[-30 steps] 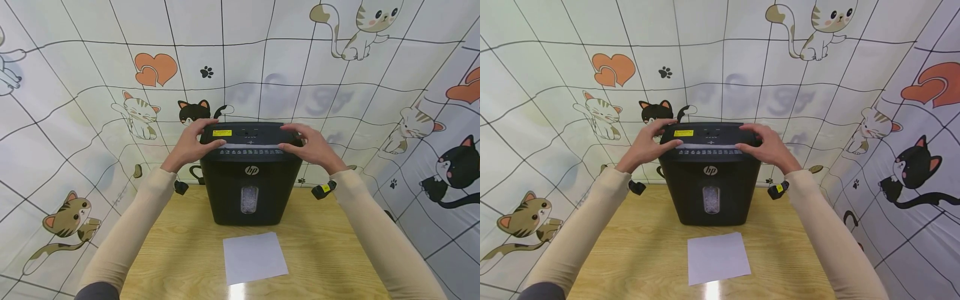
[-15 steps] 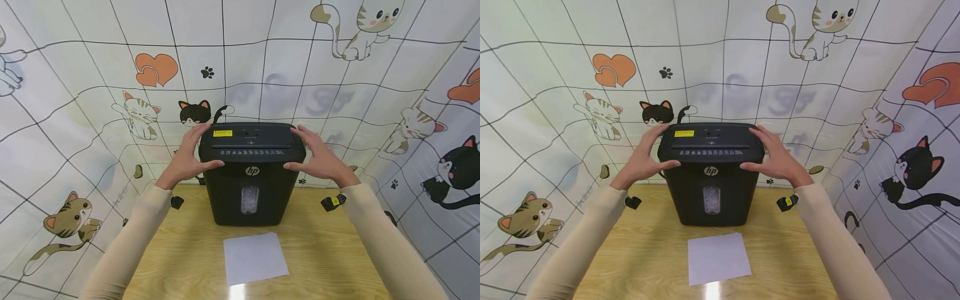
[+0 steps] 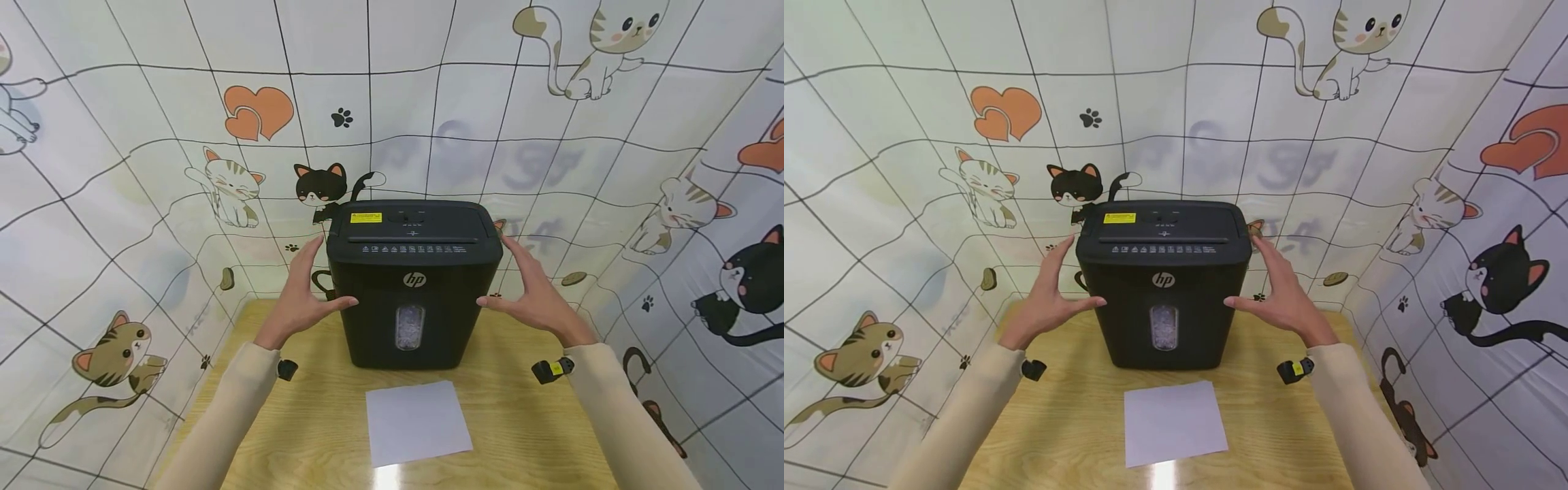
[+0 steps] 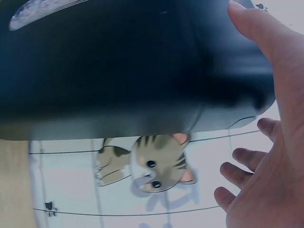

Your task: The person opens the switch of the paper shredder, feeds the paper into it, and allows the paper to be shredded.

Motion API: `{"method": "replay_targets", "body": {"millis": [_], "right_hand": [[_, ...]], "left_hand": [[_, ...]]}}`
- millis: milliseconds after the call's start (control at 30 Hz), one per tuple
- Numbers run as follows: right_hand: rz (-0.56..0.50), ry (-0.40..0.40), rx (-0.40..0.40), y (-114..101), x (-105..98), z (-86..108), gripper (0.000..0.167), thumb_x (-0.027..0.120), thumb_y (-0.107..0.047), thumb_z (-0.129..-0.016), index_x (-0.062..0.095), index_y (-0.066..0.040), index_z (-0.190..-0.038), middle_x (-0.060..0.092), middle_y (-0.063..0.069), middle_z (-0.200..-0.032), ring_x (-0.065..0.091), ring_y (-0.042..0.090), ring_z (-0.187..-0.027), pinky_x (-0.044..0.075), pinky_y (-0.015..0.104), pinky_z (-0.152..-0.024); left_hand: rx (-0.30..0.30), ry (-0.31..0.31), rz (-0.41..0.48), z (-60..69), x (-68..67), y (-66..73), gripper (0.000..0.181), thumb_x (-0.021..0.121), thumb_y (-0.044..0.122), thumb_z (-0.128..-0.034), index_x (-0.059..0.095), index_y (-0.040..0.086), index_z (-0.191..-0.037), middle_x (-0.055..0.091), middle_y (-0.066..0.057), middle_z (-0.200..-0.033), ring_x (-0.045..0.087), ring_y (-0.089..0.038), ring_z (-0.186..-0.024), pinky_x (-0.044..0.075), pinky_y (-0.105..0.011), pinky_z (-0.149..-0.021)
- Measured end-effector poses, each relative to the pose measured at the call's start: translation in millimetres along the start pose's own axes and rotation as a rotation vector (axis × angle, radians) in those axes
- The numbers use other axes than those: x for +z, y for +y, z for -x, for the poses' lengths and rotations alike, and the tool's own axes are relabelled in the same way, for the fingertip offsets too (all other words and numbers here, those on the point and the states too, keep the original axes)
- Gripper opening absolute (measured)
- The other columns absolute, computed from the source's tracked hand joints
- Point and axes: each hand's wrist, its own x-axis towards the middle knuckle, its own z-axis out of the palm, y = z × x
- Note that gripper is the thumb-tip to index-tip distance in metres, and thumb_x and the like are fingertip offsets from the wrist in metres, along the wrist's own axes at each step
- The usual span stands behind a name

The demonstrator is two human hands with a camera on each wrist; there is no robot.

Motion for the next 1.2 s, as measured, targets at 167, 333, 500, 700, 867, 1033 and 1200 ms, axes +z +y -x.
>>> {"method": "replay_targets", "body": {"millis": [167, 333, 500, 700, 867, 1033, 1200], "right_hand": [[-0.045, -0.006, 0.043, 16.6, 15.6, 11.1, 0.121, 0.084, -0.051, -0.082, 0.000, -0.032, -0.165, 0.006, 0.008, -0.174, 0.009, 0.042, -0.158, 0.019, 0.075, -0.116], [-0.056, -0.014, 0.103, 32.0, 35.1, 21.9, 0.122, 0.082, -0.055, -0.082, -0.002, -0.030, -0.166, 0.007, 0.013, -0.173, 0.011, 0.044, -0.158, 0.021, 0.075, -0.116], [-0.061, -0.025, 0.148, 48.6, 58.2, 33.0, 0.122, 0.082, -0.057, -0.081, 0.000, -0.029, -0.166, 0.010, 0.016, -0.173, 0.015, 0.047, -0.156, 0.022, 0.075, -0.115], [-0.073, -0.047, 0.183, 66.3, 88.6, 44.8, 0.121, 0.082, -0.057, -0.081, 0.004, -0.019, -0.166, 0.013, 0.020, -0.171, 0.017, 0.049, -0.155, 0.024, 0.075, -0.114], [-0.096, -0.062, 0.211, 74.1, 111.7, 55.5, 0.120, 0.081, -0.056, -0.083, 0.006, -0.014, -0.166, 0.016, 0.023, -0.169, 0.018, 0.050, -0.154, 0.025, 0.074, -0.115], [-0.151, -0.098, 0.262, 83.5, 135.2, 68.3, 0.117, 0.080, -0.055, -0.083, 0.008, -0.014, -0.166, 0.015, 0.023, -0.169, 0.017, 0.049, -0.155, 0.025, 0.073, -0.116], [-0.158, -0.145, 0.295, 91.7, 161.0, 76.8, 0.114, 0.080, -0.052, -0.084, 0.012, -0.008, -0.164, 0.020, 0.027, -0.167, 0.020, 0.051, -0.153, 0.026, 0.071, -0.117]], "left_hand": [[-0.064, 0.000, 0.019, 17.9, 15.8, -17.1, 0.128, 0.091, 0.059, -0.0681, 0.010, 0.034, -0.164, 0.017, 0.001, -0.171, 0.017, -0.027, -0.159, 0.025, -0.060, -0.123], [-0.125, -0.006, 0.030, 38.2, 33.8, -34.0, 0.129, 0.090, 0.062, -0.0673, 0.011, 0.032, -0.165, 0.018, -0.002, -0.171, 0.020, -0.031, -0.158, 0.025, -0.062, -0.122], [-0.198, -0.045, 0.062, 60.4, 54.1, -49.8, 0.129, 0.089, 0.063, -0.0678, 0.011, 0.031, -0.165, 0.018, -0.007, -0.171, 0.020, -0.034, -0.157, 0.027, -0.065, -0.120], [-0.258, -0.058, 0.117, 81.5, 77.3, -67.6, 0.128, 0.091, 0.060, -0.0679, 0.013, 0.030, -0.165, 0.018, -0.007, -0.171, 0.019, -0.034, -0.158, 0.026, -0.065, -0.120], [-0.295, -0.074, 0.139, 95.6, 94.5, -79.7, 0.125, 0.092, 0.053, -0.0702, 0.015, 0.026, -0.165, 0.020, -0.009, -0.170, 0.021, -0.036, -0.157, 0.028, -0.066, -0.119], [-0.337, -0.088, 0.166, 112.5, 111.1, -89.6, 0.121, 0.092, 0.045, -0.0732, 0.018, 0.016, -0.164, 0.023, -0.014, -0.169, 0.023, -0.041, -0.155, 0.029, -0.066, -0.118], [-0.383, -0.106, 0.183, 132.2, 131.1, -97.2, 0.114, 0.091, 0.040, -0.0758, 0.024, 0.008, -0.162, 0.032, -0.019, -0.164, 0.031, -0.044, -0.151, 0.034, -0.064, -0.116]]}}
